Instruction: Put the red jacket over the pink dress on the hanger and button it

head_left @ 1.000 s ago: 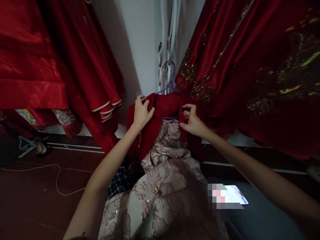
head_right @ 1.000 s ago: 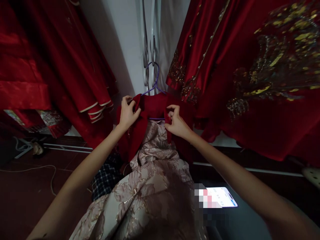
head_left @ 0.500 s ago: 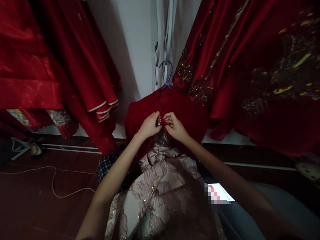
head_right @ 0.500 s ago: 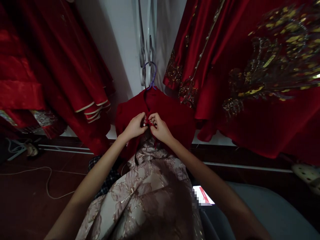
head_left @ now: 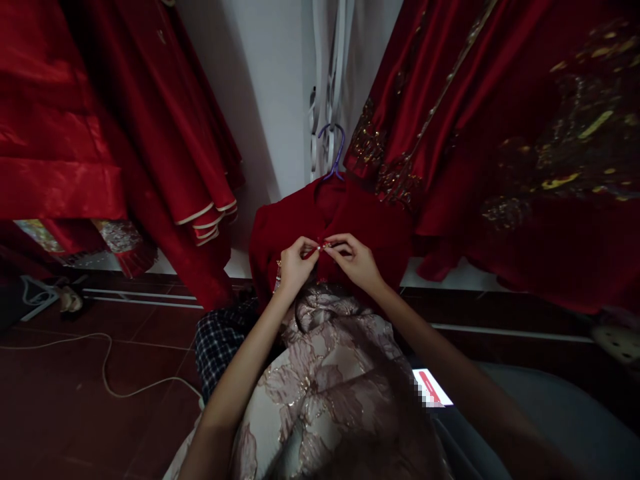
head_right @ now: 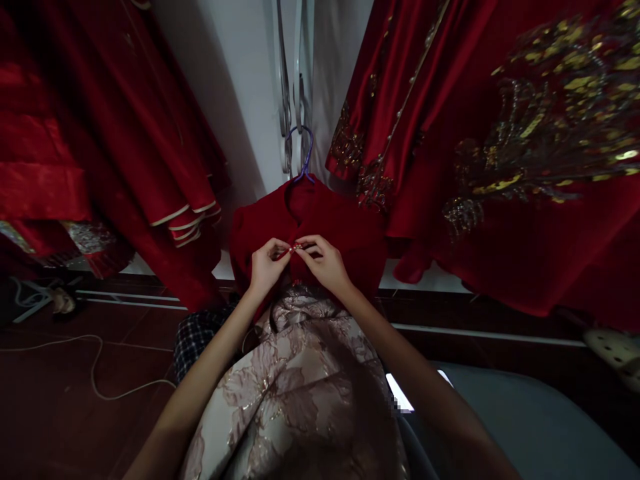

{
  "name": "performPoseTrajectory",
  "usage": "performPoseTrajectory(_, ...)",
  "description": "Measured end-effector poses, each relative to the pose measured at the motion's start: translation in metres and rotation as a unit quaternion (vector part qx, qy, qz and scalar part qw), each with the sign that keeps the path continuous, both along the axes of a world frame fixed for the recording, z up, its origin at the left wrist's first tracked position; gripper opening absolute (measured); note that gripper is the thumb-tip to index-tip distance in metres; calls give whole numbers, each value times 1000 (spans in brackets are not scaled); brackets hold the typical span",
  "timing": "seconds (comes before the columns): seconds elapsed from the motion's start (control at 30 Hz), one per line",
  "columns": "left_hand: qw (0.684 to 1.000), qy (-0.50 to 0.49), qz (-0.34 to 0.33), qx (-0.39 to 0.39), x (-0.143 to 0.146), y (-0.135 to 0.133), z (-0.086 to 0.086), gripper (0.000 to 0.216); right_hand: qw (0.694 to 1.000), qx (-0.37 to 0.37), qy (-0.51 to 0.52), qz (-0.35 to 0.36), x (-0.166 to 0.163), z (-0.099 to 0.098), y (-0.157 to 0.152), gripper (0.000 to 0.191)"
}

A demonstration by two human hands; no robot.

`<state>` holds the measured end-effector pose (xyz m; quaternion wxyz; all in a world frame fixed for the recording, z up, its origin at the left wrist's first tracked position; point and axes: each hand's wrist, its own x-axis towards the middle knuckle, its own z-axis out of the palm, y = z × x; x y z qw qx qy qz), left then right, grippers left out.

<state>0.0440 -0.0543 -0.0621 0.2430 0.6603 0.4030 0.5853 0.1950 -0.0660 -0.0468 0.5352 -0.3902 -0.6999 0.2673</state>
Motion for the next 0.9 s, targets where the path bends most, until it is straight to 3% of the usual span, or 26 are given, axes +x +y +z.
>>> performPoseTrajectory(0.23,987,150,-7,50,-9,-14,16,10,999,15,7,-37,-4,4,-3,26)
performPoseTrajectory(0.53,993,105,-41,24,-8,-13,17,12,999,7,18,-41,1,2,-3,27)
performPoseTrajectory(0.9,994,97,-49,18,-6,-12,18,12,995,61,16,-74,-5,5,-18,29)
